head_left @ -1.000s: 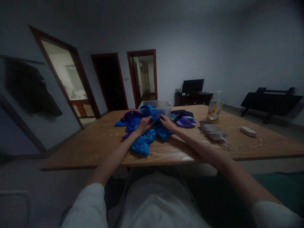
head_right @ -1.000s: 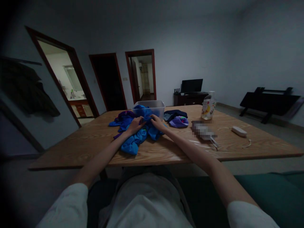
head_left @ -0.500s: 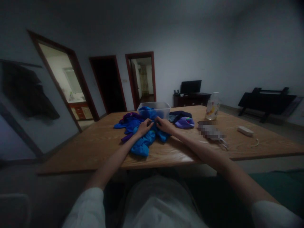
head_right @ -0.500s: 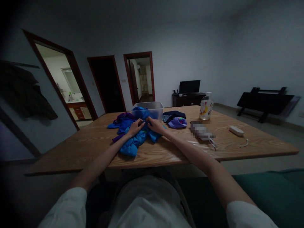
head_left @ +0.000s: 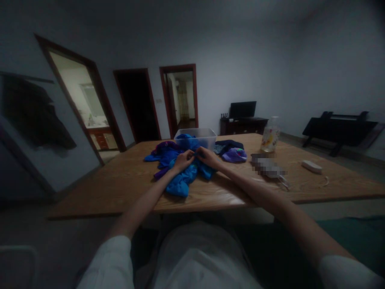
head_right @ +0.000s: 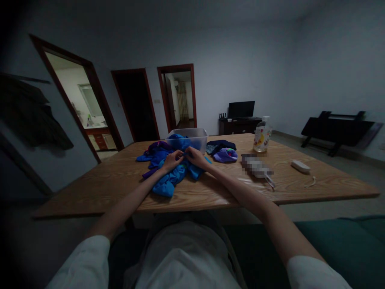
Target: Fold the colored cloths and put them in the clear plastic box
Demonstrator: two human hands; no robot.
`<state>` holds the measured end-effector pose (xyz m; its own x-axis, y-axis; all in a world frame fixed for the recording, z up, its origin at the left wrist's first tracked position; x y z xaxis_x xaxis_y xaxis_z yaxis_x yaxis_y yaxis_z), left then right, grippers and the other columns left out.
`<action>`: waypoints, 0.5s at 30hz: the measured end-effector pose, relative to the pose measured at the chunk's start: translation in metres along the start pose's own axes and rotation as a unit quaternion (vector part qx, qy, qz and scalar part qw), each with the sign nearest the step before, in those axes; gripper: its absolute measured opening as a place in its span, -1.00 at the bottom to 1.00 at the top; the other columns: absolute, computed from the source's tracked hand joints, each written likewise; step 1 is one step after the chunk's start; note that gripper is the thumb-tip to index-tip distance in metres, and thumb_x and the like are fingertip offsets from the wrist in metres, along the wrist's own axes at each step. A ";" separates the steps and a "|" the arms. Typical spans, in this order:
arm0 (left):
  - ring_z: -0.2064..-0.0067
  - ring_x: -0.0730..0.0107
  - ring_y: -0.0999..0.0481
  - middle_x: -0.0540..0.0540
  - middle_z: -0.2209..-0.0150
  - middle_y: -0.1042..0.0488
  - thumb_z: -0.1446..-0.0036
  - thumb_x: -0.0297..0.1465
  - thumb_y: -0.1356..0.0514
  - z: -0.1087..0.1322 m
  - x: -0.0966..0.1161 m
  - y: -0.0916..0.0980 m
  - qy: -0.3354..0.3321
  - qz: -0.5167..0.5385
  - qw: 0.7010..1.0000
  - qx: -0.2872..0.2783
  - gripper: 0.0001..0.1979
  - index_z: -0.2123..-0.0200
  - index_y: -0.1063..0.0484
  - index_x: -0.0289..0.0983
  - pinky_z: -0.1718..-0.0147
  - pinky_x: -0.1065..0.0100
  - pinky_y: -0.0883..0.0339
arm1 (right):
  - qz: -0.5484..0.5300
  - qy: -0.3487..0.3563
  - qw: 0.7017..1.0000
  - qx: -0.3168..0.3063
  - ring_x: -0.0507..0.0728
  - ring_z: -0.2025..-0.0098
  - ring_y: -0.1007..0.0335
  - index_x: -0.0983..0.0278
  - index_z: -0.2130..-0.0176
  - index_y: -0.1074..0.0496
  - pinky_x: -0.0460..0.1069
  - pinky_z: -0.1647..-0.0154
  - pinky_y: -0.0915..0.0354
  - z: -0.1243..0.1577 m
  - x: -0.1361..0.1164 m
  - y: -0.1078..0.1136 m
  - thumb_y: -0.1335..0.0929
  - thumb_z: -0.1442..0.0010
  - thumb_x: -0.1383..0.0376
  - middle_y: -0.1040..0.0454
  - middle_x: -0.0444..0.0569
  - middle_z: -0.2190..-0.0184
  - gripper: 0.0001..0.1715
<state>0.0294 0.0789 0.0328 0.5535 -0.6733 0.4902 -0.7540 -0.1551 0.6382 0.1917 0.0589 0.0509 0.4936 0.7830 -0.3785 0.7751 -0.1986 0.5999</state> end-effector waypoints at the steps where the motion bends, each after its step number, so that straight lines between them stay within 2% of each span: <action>1: 0.13 0.20 -0.65 -0.08 0.17 -0.65 -0.31 -0.20 -0.24 0.000 0.002 0.001 -0.005 0.006 1.000 0.006 -0.76 0.05 -0.53 -0.19 0.12 0.27 -0.46 | 0.001 -0.001 1.000 0.004 0.15 0.22 -0.41 0.25 0.11 -0.40 0.01 0.14 -0.34 0.000 0.001 0.001 -0.30 -0.32 0.27 -0.53 0.01 0.20 -0.85; 4: 0.05 0.18 -0.63 -0.10 0.10 -0.64 -0.35 -0.17 -0.20 0.000 0.006 0.003 -0.015 0.032 0.999 0.020 -0.72 0.02 -0.53 -0.19 0.02 0.24 -0.44 | 0.003 0.008 1.000 0.007 0.16 0.19 -0.41 0.26 0.08 -0.40 0.04 0.10 -0.36 -0.002 -0.002 0.001 -0.28 -0.33 0.31 -0.53 0.04 0.16 -0.82; 8: 0.06 0.17 -0.61 -0.13 0.10 -0.63 -0.36 -0.10 -0.15 -0.004 0.002 0.000 0.001 0.090 0.996 0.028 -0.65 0.07 -0.56 -0.24 0.02 0.23 -0.44 | 0.010 0.039 0.999 0.022 0.20 0.11 -0.37 0.26 0.14 -0.38 0.10 0.00 -0.36 -0.004 -0.010 0.000 -0.25 -0.28 0.37 -0.46 0.08 0.13 -0.84; 12: 0.05 0.13 -0.60 -0.16 0.12 -0.64 -0.29 -0.07 -0.22 -0.012 -0.009 -0.007 0.003 0.169 0.985 0.017 -0.60 0.11 -0.58 -0.29 0.03 0.22 -0.45 | 0.006 0.040 0.998 0.043 0.21 0.09 -0.34 0.26 0.17 -0.36 0.10 -0.01 -0.35 -0.004 -0.016 0.003 -0.26 -0.22 0.39 -0.42 0.09 0.13 -0.84; 15: 0.05 0.12 -0.60 -0.18 0.13 -0.64 -0.22 -0.07 -0.30 -0.016 -0.019 -0.010 0.013 0.217 0.976 0.014 -0.59 0.12 -0.59 -0.31 0.02 0.19 -0.46 | -0.032 0.034 0.998 0.030 0.21 0.09 -0.37 0.28 0.10 -0.37 0.09 -0.01 -0.35 -0.002 -0.021 0.007 -0.29 -0.23 0.35 -0.45 0.08 0.12 -0.79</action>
<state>0.0318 0.1049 0.0269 0.1883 -0.6611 0.7263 -0.9284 0.1213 0.3511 0.1858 0.0420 0.0647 0.4152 0.8333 -0.3649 0.8278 -0.1797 0.5315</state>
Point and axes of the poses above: each hand's wrist, its own z-axis away from the middle knuckle, its own y-axis out of the back of the hand, x = y × z, the point moved 7 cm from there along -z, towards the middle knuckle
